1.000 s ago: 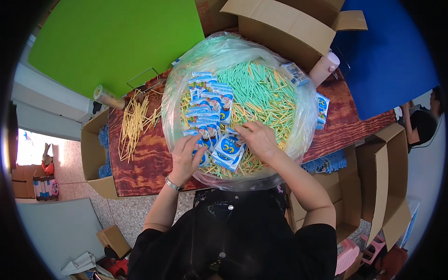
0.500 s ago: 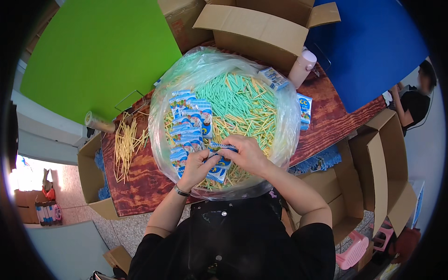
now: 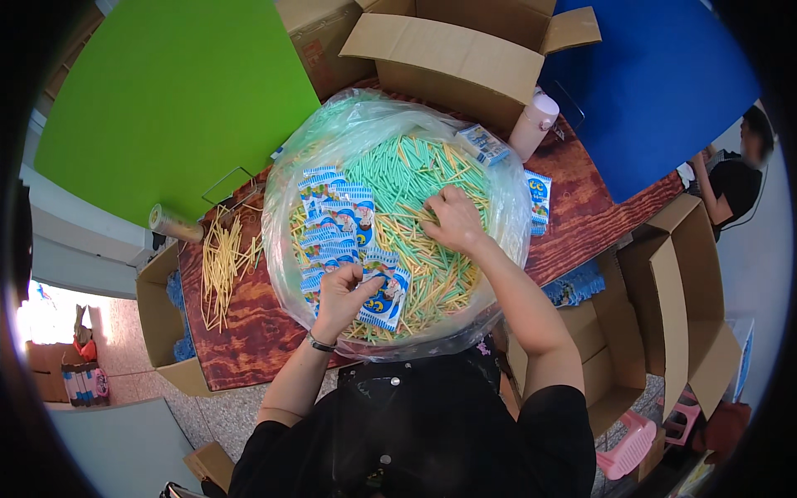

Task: Placing small packets into a bin containing shredded paper as protective packaging.

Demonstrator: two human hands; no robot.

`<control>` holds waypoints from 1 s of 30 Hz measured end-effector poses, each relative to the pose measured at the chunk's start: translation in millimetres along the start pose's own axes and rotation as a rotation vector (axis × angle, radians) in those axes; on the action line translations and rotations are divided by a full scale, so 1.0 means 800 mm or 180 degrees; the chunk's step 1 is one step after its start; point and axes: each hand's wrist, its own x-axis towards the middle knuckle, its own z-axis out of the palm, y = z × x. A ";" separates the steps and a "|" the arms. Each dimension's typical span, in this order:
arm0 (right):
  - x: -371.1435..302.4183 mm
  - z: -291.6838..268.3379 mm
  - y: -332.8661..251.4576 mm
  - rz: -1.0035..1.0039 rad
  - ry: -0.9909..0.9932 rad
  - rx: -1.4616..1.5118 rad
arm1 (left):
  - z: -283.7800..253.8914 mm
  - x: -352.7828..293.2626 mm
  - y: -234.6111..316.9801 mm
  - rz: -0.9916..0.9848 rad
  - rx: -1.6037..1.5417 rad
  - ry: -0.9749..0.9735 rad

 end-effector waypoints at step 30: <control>-0.022 -0.033 0.005 0.1410 -0.1523 0.4650 | 0.045 0.122 0.025 -0.0149 -0.1665 -0.0411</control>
